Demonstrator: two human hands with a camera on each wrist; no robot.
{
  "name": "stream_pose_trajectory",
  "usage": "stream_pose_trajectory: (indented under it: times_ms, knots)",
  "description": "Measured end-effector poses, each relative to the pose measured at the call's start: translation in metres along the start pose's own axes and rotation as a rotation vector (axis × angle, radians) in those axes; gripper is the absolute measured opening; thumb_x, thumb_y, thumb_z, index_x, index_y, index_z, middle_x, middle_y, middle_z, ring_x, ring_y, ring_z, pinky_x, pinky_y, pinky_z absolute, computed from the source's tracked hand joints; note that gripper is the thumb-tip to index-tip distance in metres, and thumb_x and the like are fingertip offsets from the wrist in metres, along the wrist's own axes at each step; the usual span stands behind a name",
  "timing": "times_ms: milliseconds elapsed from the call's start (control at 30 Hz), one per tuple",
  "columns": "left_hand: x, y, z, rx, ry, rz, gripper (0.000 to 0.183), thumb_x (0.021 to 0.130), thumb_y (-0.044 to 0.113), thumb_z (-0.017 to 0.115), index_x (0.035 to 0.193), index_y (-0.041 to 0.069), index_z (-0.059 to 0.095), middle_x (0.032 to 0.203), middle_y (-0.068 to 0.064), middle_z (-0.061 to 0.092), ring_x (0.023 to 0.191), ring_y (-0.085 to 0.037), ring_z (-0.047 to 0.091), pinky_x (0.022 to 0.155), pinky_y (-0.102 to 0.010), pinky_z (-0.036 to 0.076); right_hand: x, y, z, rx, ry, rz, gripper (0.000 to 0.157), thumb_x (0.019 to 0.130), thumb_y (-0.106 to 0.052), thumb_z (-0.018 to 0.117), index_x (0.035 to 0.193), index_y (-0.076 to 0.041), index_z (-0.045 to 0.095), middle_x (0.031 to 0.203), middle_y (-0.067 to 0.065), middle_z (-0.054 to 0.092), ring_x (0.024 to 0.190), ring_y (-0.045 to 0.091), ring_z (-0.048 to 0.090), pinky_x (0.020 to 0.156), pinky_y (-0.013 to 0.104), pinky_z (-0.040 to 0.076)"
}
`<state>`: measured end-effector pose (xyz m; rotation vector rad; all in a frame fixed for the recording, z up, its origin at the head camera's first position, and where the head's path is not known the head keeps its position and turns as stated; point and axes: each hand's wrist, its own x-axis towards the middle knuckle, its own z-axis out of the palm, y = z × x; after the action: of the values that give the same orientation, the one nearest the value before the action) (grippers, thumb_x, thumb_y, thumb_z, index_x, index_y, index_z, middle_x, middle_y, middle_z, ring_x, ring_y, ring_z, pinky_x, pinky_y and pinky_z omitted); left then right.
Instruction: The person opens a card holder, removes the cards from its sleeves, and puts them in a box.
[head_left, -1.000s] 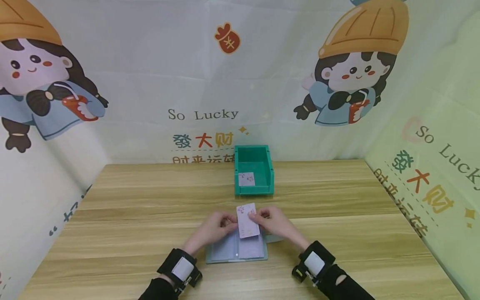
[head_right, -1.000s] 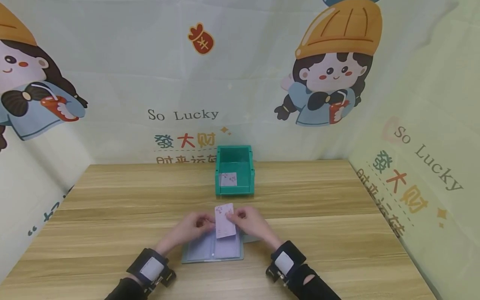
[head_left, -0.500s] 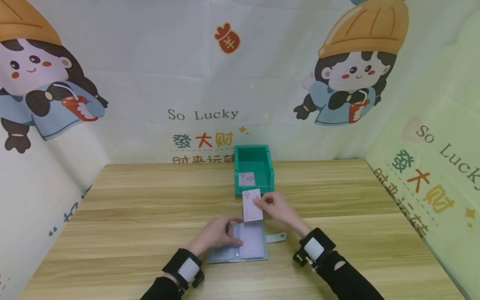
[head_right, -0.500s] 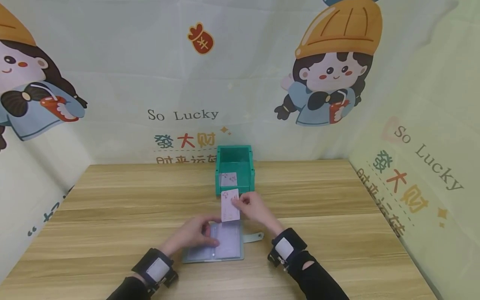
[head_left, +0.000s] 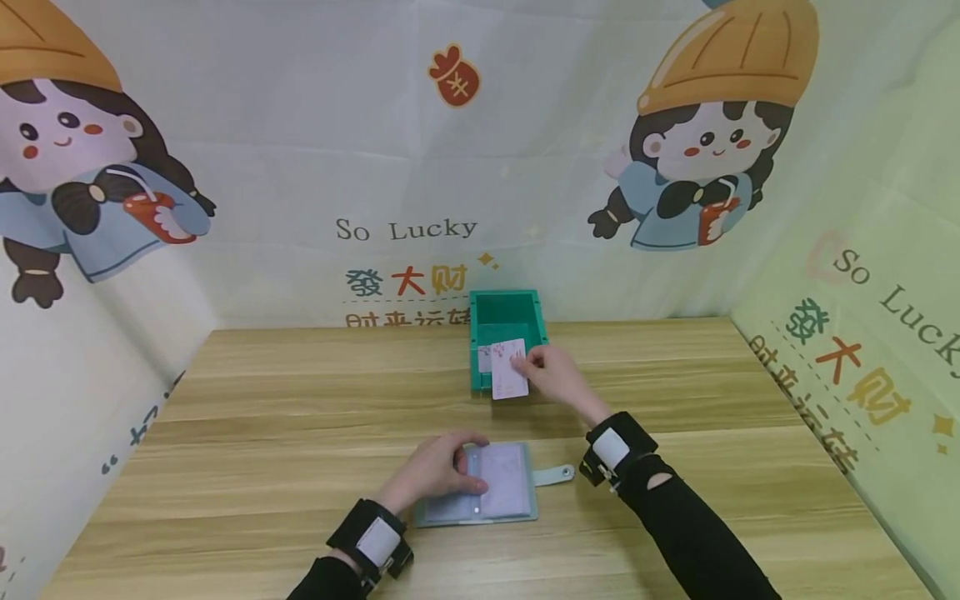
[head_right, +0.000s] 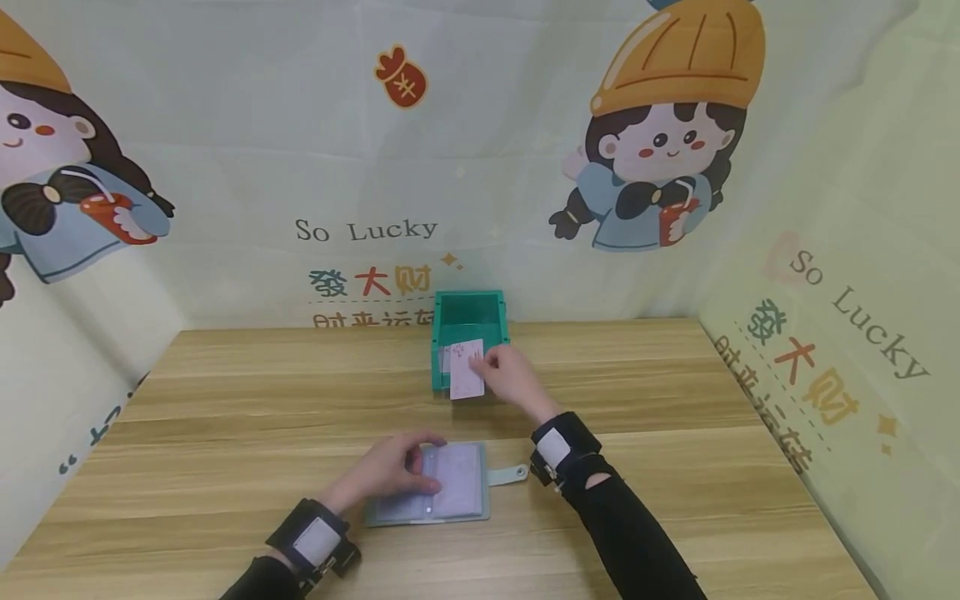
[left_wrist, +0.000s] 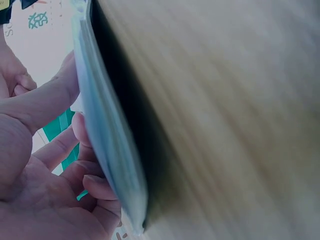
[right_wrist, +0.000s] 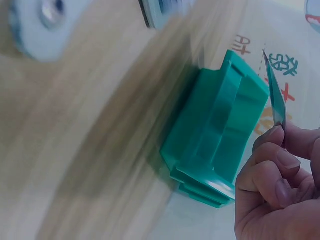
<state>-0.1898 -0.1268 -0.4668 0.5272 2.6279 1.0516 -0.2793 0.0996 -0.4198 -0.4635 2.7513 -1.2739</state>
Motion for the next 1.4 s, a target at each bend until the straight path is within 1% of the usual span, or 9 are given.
stream_pose_trajectory:
  times_ms: [233,433,667,833,933,1067,1167,1300,1400]
  knots:
    - [-0.001,0.001,0.001,-0.022,-0.012,-0.024,0.056,0.081,0.012,0.09,0.132,0.005,0.068,0.073,0.003,0.053,0.065,-0.012,0.047,0.06,-0.022,0.033,0.02,-0.007,-0.003,-0.077,0.025,0.042,0.042,0.109,-0.024,0.057,0.07,-0.01,0.053,0.062,-0.003,0.039,0.058,0.012,0.039,0.057,0.026,0.03]
    - [-0.001,0.002,0.002,-0.025,-0.014,-0.019,0.056,0.081,0.012,0.09,0.132,0.004,0.067,0.074,0.002,0.052,0.066,-0.012,0.047,0.061,-0.022,0.032,0.036,-0.013,-0.004,-0.125,0.041,0.082,0.052,0.11,-0.026,0.056,0.062,-0.013,0.042,0.055,-0.004,0.032,0.05,0.011,0.033,0.053,0.026,0.026]
    - [0.0,0.002,0.002,-0.022,-0.01,-0.003,0.055,0.082,0.013,0.09,0.132,0.005,0.068,0.074,0.003,0.052,0.067,-0.012,0.046,0.062,-0.022,0.032,0.049,-0.012,0.0,-0.165,0.055,0.119,0.056,0.11,-0.026,0.056,0.058,-0.013,0.04,0.053,-0.005,0.031,0.048,0.011,0.031,0.051,0.024,0.024]
    - [-0.002,0.001,0.002,-0.021,0.004,0.0,0.055,0.081,0.012,0.09,0.13,0.004,0.068,0.073,0.002,0.052,0.066,-0.012,0.046,0.063,-0.023,0.032,0.057,-0.014,0.009,-0.213,0.039,0.152,0.055,0.11,-0.024,0.056,0.058,-0.012,0.041,0.053,-0.004,0.033,0.048,0.011,0.033,0.05,0.023,0.024]
    - [-0.002,0.002,0.001,-0.025,0.002,0.002,0.055,0.081,0.012,0.09,0.131,0.004,0.068,0.073,0.002,0.052,0.066,-0.012,0.046,0.062,-0.023,0.032,0.061,-0.017,0.013,-0.255,0.037,0.175,0.049,0.11,-0.022,0.056,0.064,-0.01,0.046,0.059,-0.001,0.04,0.054,0.013,0.04,0.052,0.023,0.027]
    - [-0.003,0.002,-0.001,-0.032,0.007,0.012,0.056,0.08,0.012,0.091,0.13,0.004,0.068,0.073,0.002,0.053,0.066,-0.011,0.046,0.062,-0.023,0.033,0.066,-0.022,0.019,-0.308,0.034,0.21,0.033,0.109,-0.02,0.056,0.082,-0.001,0.062,0.071,0.004,0.049,0.067,0.018,0.048,0.06,0.026,0.034]
    - [-0.003,0.0,-0.001,-0.027,0.017,0.029,0.056,0.079,0.012,0.091,0.129,0.004,0.068,0.073,0.003,0.053,0.065,-0.01,0.046,0.062,-0.022,0.034,0.07,-0.025,0.024,-0.336,0.026,0.239,0.029,0.109,-0.02,0.056,0.092,0.001,0.066,0.077,0.007,0.053,0.074,0.021,0.052,0.068,0.03,0.039]
    - [-0.002,-0.001,-0.001,-0.025,0.01,0.03,0.056,0.079,0.013,0.091,0.13,0.004,0.068,0.073,0.003,0.053,0.064,-0.008,0.046,0.062,-0.022,0.034,0.072,-0.025,0.03,-0.351,0.003,0.272,0.027,0.109,-0.017,0.056,0.093,0.001,0.067,0.087,0.013,0.064,0.078,0.024,0.056,0.071,0.034,0.043]
    - [-0.003,0.0,-0.001,-0.036,0.002,0.023,0.056,0.079,0.013,0.091,0.13,0.003,0.068,0.073,0.003,0.053,0.064,-0.009,0.046,0.061,-0.022,0.034,0.075,-0.021,0.034,-0.386,-0.02,0.299,0.023,0.108,-0.015,0.057,0.108,0.004,0.07,0.105,0.019,0.072,0.085,0.027,0.062,0.073,0.036,0.045]
